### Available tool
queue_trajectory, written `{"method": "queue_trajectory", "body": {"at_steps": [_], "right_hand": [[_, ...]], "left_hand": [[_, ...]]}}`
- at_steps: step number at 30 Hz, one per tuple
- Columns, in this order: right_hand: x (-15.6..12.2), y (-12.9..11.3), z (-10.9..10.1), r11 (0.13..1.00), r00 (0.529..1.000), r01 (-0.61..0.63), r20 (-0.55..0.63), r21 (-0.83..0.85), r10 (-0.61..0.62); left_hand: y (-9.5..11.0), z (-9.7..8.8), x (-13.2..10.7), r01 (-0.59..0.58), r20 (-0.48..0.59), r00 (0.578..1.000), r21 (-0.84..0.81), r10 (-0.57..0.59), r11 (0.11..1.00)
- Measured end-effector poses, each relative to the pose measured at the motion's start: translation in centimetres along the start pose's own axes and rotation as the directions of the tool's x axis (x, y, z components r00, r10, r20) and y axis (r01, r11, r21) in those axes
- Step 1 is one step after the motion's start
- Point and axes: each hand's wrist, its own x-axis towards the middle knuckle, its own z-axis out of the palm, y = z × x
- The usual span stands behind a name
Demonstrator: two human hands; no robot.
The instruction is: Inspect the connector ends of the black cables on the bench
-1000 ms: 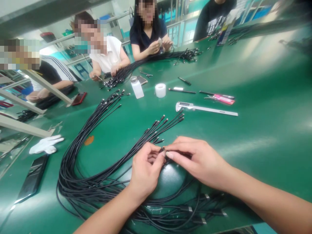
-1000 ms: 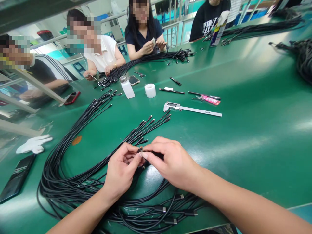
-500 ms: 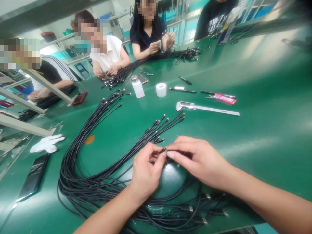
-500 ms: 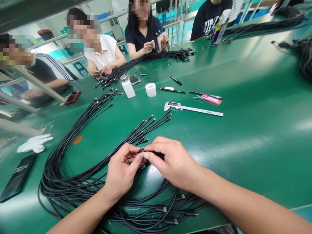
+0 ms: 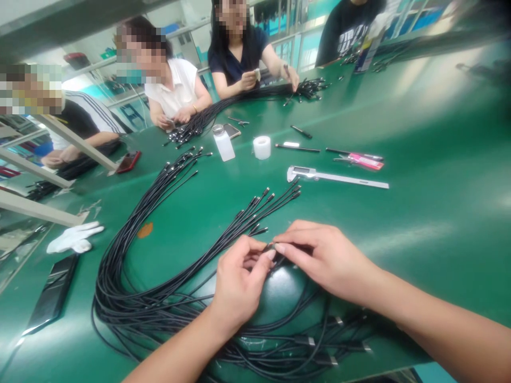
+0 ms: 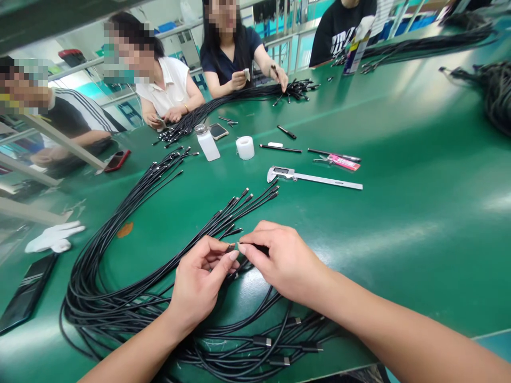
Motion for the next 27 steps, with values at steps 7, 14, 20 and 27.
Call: {"method": "queue_trajectory", "body": {"at_steps": [7,14,20,27], "right_hand": [[0.08,-0.39,-0.37,0.999,0.999,-0.008,0.038,0.040,0.006],[-0.16,-0.32,-0.32,0.998,0.999,0.015,0.051,0.062,-0.018],[-0.10,-0.28,-0.29,0.998,0.998,0.018,0.059,0.067,-0.022],[-0.07,-0.44,-0.38,0.997,0.997,0.024,0.069,0.072,-0.029]], "left_hand": [[0.54,0.35,0.08,0.135,0.035,0.991,-0.153,-0.131,0.979],[0.22,0.31,0.02,0.116,0.036,0.993,-0.129,-0.112,0.985],[0.07,0.23,-0.08,0.090,0.041,0.995,-0.090,-0.087,0.992],[0.19,0.11,-0.11,0.061,0.038,0.997,-0.044,-0.060,0.997]]}}
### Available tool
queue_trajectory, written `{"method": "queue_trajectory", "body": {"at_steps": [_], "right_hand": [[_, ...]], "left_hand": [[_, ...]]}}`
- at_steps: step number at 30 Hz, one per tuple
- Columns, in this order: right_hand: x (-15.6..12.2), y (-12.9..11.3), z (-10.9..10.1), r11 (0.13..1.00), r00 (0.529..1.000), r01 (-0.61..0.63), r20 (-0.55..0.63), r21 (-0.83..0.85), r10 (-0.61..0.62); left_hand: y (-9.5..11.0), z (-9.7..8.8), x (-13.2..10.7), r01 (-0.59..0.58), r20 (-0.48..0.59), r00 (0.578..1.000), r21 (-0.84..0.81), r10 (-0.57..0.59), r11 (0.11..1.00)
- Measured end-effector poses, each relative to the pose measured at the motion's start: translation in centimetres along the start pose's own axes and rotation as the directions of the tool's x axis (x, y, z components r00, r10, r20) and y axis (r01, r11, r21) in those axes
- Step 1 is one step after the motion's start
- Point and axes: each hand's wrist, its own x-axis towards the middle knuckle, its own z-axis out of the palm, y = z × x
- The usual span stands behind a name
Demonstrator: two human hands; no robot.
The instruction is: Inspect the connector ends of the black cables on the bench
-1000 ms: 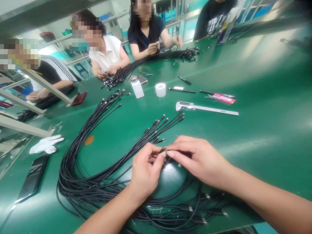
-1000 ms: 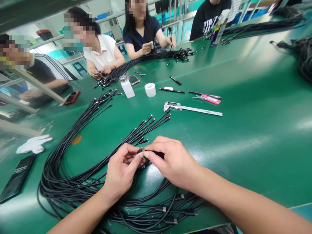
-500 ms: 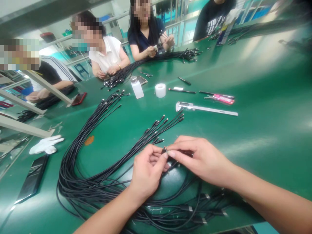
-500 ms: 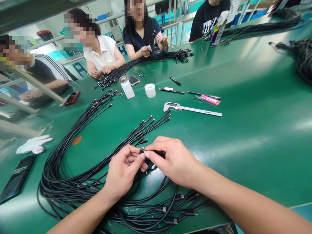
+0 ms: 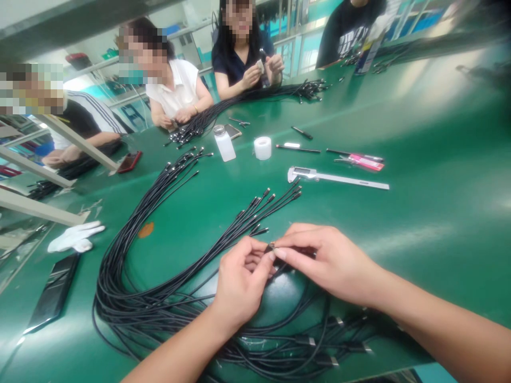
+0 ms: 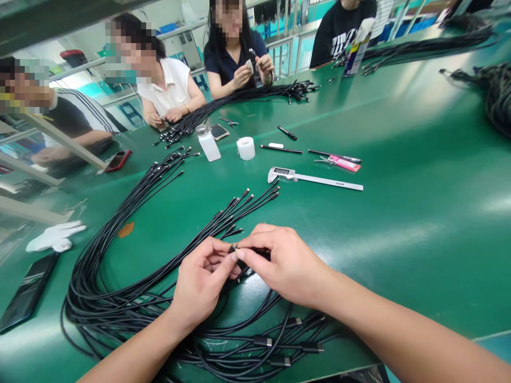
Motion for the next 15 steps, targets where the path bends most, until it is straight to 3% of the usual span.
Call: {"method": "queue_trajectory", "body": {"at_steps": [5,15], "right_hand": [[0.08,0.03,0.04,1.000,1.000,-0.021,-0.005,0.008,0.021],[0.36,0.54,-0.26,0.995,0.984,-0.093,-0.154,-0.027,0.088]], "left_hand": [[-0.06,-0.07,0.04,0.001,0.016,1.000,-0.011,-0.001,1.000],[0.07,0.35,0.16,0.103,0.011,0.995,-0.076,-0.103,0.992]]}}
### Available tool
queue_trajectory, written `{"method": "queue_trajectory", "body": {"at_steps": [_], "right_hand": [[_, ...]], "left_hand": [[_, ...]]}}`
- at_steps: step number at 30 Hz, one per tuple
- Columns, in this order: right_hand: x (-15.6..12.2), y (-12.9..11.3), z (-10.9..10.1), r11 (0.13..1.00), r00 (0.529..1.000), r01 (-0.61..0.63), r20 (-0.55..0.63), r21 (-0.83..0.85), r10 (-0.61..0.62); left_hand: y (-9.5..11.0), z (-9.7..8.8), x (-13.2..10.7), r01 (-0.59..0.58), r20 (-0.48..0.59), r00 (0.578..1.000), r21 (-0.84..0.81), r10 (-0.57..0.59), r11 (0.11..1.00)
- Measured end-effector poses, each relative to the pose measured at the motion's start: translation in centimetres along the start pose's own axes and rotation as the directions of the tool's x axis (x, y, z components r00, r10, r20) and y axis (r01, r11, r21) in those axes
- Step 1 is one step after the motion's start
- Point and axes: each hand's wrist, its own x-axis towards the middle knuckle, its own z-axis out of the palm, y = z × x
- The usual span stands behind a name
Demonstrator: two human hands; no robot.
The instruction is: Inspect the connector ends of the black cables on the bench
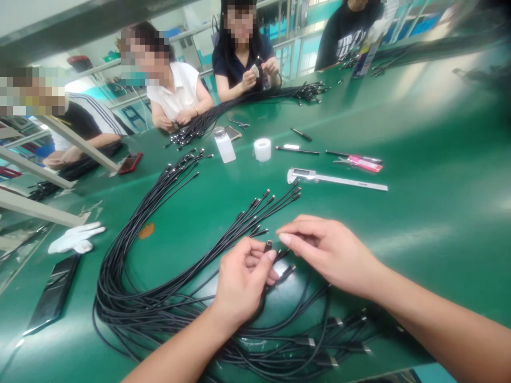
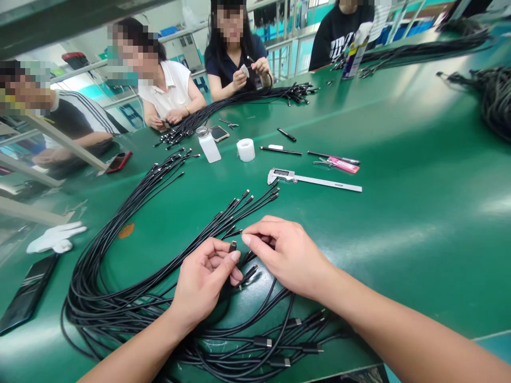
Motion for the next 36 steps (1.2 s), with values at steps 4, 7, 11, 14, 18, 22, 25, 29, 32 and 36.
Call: {"method": "queue_trajectory", "body": {"at_steps": [4,7,11,14,18,22,25,29,32,36], "right_hand": [[0.3,0.2,-0.1,0.999,0.999,-0.032,-0.035,0.001,0.032],[0.7,0.8,-0.3,0.998,0.995,-0.068,-0.073,0.004,0.068],[1.3,1.8,-0.7,0.997,0.980,-0.070,-0.183,0.028,0.074],[1.6,2.0,-0.9,0.990,0.967,0.023,-0.256,0.137,0.013],[1.4,1.2,-0.8,0.948,0.939,0.140,-0.341,0.286,-0.036],[1.6,1.0,-0.3,0.925,0.953,0.138,-0.302,0.354,-0.026],[2.1,1.5,0.0,0.890,0.977,-0.039,-0.171,0.454,0.130],[2.5,1.8,0.0,0.805,0.961,-0.196,-0.054,0.560,0.271],[2.4,1.9,0.2,0.717,0.941,-0.302,0.078,0.628,0.328],[2.5,1.9,0.6,0.642,0.941,-0.300,0.110,0.706,0.319]], "left_hand": [[-0.3,-0.7,0.5,-0.091,-0.035,0.994,0.196,0.099,0.976],[-0.3,-1.2,0.5,-0.275,0.019,0.949,0.535,0.314,0.799],[0.0,-1.2,-0.3,-0.479,0.473,0.851,0.520,0.229,0.707],[-0.2,-1.7,0.0,-0.518,0.564,0.801,0.485,0.200,0.705],[-0.4,-4.1,2.3,-0.347,0.113,0.871,0.830,0.477,0.437],[0.1,-5.9,3.9,-0.056,-0.031,0.968,0.940,0.250,0.335],[0.5,-5.8,4.0,-0.045,0.010,0.995,0.930,0.096,0.364],[0.8,-5.3,3.5,-0.071,0.037,0.995,0.905,0.089,0.420],[1.3,-5.5,2.9,-0.077,0.018,0.992,0.872,0.127,0.483],[2.2,-6.0,1.5,-0.116,0.035,0.989,0.787,0.143,0.606]]}}
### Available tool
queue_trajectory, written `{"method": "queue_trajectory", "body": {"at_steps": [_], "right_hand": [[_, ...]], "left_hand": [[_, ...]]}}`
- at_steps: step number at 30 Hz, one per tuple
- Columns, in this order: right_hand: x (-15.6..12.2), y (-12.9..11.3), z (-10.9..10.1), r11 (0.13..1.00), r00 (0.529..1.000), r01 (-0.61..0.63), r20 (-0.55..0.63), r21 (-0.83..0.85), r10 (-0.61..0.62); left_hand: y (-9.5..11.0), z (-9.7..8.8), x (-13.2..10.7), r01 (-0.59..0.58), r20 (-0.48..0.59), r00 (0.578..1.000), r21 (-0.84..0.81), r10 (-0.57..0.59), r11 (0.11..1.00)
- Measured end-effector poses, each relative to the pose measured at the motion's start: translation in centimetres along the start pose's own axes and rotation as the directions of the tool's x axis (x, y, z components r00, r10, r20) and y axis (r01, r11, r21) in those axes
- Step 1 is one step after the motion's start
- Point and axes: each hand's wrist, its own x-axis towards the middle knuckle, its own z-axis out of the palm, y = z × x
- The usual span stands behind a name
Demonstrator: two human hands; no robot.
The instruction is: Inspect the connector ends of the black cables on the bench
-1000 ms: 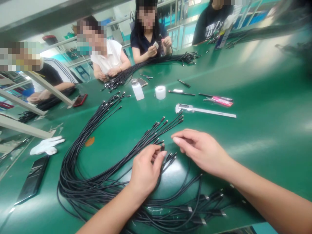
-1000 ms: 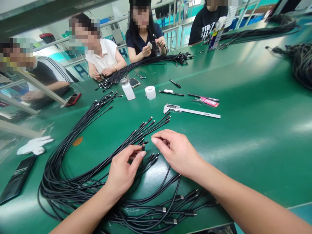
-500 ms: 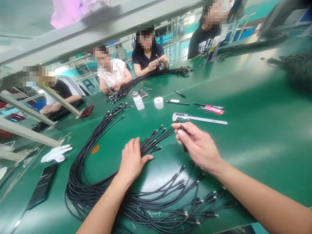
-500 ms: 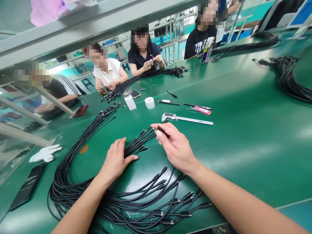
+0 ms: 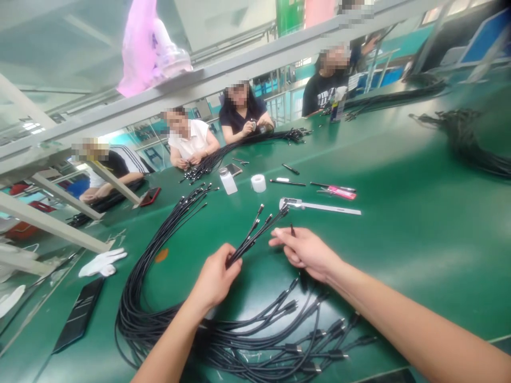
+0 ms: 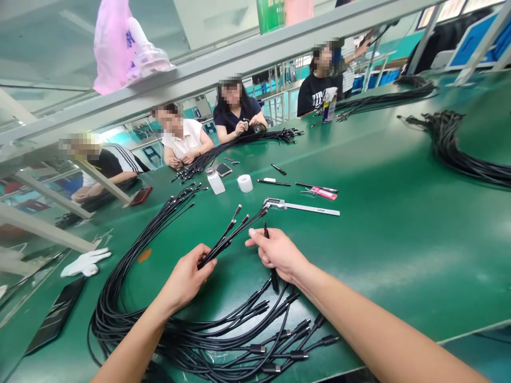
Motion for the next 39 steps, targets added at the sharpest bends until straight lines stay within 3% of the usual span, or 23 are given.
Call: {"method": "queue_trajectory", "body": {"at_steps": [5,10,13,16,22,28,34,39], "right_hand": [[0.0,-0.3,0.1,0.984,0.995,0.101,-0.007,0.148,-0.101],[-0.1,-0.6,0.1,0.959,0.988,0.155,-0.014,0.238,-0.157],[-0.1,-0.6,0.1,0.948,0.985,0.165,0.003,0.273,-0.172],[-0.2,-0.5,0.2,0.940,0.984,0.161,0.027,0.301,-0.177],[-0.3,-0.6,0.3,0.935,0.984,0.139,0.065,0.327,-0.168],[-0.4,-0.8,0.3,0.934,0.980,0.124,0.104,0.334,-0.168],[-0.5,-1.0,0.1,0.938,0.970,0.101,0.175,0.332,-0.166],[-1.0,-1.7,-0.5,0.956,0.944,0.039,0.303,0.292,-0.131]], "left_hand": [[0.4,-0.4,-0.8,0.077,0.217,0.976,-0.396,0.011,0.915],[0.3,-0.7,-0.4,0.248,0.381,0.924,-0.651,0.026,0.718],[-0.2,-0.8,-0.1,0.315,0.387,0.922,-0.742,-0.006,0.592],[-0.7,-0.7,0.3,0.319,0.350,0.936,-0.784,-0.045,0.533],[-1.2,-0.6,0.7,0.290,0.272,0.956,-0.825,-0.108,0.486],[-1.1,-1.6,1.0,0.325,0.318,0.943,-0.829,-0.096,0.454],[-0.6,-2.6,1.4,0.321,0.349,0.937,-0.822,-0.028,0.471],[-0.4,-4.4,2.4,0.312,0.385,0.923,-0.782,0.024,0.539]]}}
